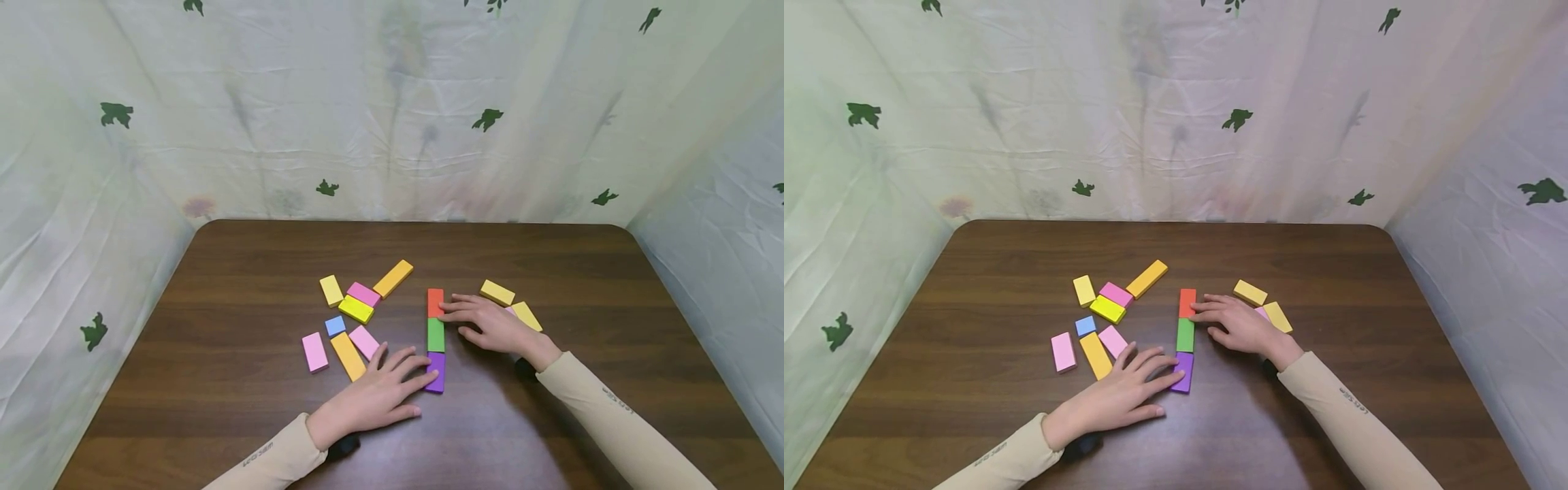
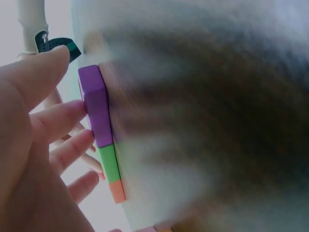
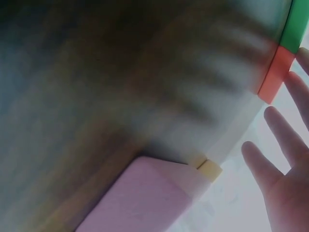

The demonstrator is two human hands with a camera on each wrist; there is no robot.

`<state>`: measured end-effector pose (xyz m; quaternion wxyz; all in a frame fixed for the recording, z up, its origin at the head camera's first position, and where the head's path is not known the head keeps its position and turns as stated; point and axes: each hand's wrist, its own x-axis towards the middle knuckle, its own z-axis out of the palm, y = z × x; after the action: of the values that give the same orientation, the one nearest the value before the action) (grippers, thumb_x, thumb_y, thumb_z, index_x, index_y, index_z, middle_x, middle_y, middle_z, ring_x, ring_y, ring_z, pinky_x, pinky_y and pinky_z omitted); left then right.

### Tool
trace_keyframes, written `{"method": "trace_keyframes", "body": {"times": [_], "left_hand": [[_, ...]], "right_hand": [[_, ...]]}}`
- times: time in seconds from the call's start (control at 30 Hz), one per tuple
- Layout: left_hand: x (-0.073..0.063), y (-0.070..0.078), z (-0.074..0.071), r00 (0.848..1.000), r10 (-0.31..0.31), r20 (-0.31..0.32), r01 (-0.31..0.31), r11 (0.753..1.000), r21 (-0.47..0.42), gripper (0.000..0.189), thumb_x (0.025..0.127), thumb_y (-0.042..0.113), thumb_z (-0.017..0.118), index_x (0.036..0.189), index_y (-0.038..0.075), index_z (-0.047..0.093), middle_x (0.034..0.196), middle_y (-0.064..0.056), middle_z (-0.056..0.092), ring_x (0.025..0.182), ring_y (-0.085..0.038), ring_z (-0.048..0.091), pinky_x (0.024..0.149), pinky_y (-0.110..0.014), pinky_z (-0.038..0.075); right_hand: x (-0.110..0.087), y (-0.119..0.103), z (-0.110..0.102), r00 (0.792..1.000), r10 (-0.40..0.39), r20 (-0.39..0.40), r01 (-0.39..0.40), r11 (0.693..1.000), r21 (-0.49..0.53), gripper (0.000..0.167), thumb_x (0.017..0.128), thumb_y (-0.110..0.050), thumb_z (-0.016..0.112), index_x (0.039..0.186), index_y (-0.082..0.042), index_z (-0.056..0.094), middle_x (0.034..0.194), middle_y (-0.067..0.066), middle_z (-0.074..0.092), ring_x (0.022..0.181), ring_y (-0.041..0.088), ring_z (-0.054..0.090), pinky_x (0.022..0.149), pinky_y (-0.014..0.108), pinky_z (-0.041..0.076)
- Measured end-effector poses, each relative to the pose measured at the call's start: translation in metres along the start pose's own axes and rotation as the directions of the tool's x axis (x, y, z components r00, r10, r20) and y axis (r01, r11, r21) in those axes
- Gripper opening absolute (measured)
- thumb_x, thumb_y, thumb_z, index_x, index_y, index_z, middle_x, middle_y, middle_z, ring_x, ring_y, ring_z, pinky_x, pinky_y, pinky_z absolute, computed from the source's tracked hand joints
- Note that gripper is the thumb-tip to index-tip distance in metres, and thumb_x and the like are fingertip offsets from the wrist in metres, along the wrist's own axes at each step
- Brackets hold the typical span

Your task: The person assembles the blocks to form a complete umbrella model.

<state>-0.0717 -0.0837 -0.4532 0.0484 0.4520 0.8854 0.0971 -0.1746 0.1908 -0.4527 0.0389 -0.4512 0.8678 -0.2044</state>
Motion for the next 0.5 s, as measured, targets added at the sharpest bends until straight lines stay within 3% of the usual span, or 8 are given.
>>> {"method": "trace_keyframes", "body": {"times": [0.5], "left_hand": [[0.0033,0.0054,0.003,0.999,-0.048,-0.018,0.048,0.999,-0.005,0.062,0.094,0.047,0.055,0.148,0.019,0.04,0.147,-0.004,0.036,0.139,-0.029,0.023,0.104,-0.064,0.018]], "right_hand": [[-0.0009,0.003,-0.001,0.999,0.022,0.034,-0.022,1.0,-0.001,0.038,0.093,-0.01,0.057,0.129,-0.018,0.063,0.143,0.005,0.047,0.136,0.03,0.035,0.106,0.05,0.029]]}}
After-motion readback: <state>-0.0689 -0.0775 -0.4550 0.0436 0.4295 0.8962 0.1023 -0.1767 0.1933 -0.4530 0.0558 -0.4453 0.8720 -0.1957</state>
